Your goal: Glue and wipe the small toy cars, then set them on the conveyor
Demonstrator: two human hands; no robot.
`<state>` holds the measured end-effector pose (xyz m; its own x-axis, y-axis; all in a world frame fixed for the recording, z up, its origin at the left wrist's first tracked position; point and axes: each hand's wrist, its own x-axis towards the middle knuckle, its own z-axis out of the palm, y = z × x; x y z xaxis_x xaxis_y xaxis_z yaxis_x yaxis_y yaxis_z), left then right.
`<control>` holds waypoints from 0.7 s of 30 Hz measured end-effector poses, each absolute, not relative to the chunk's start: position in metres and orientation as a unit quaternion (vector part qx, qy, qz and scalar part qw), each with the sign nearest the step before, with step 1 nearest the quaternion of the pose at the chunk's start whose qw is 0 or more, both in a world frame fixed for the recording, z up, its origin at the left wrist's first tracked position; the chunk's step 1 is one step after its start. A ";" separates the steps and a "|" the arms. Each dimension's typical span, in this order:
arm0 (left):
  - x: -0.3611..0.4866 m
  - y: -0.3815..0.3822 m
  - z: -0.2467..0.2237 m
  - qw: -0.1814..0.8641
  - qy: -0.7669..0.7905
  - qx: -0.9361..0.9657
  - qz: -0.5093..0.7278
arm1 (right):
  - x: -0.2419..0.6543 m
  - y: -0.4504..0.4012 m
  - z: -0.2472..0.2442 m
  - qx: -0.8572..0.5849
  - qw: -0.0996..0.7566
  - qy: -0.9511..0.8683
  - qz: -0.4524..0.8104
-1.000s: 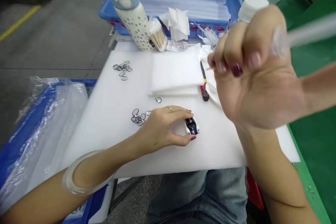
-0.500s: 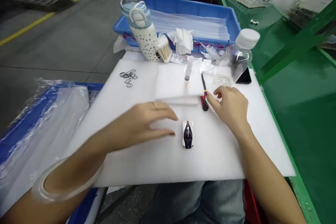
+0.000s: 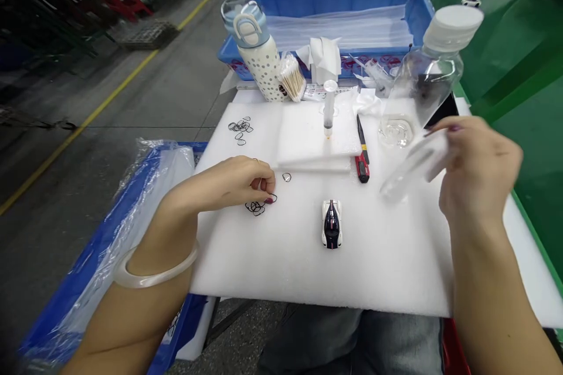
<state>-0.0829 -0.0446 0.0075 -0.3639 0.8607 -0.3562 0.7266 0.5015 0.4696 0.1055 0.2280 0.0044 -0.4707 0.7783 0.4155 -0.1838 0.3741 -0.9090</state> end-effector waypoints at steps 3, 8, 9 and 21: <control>-0.080 -0.045 0.014 0.304 0.789 0.506 0.167 | 0.109 0.215 0.014 -0.188 0.489 -0.631 0.573; -0.049 -0.033 0.024 0.245 0.728 0.513 0.383 | 0.106 0.168 0.012 -0.087 0.154 -0.747 0.641; -0.040 -0.028 0.023 0.207 0.724 0.505 0.423 | 0.104 0.159 0.010 -0.068 0.097 -0.784 0.609; 0.000 -0.009 -0.004 0.277 0.554 0.349 0.703 | 0.100 0.135 0.004 0.000 0.013 -0.633 0.774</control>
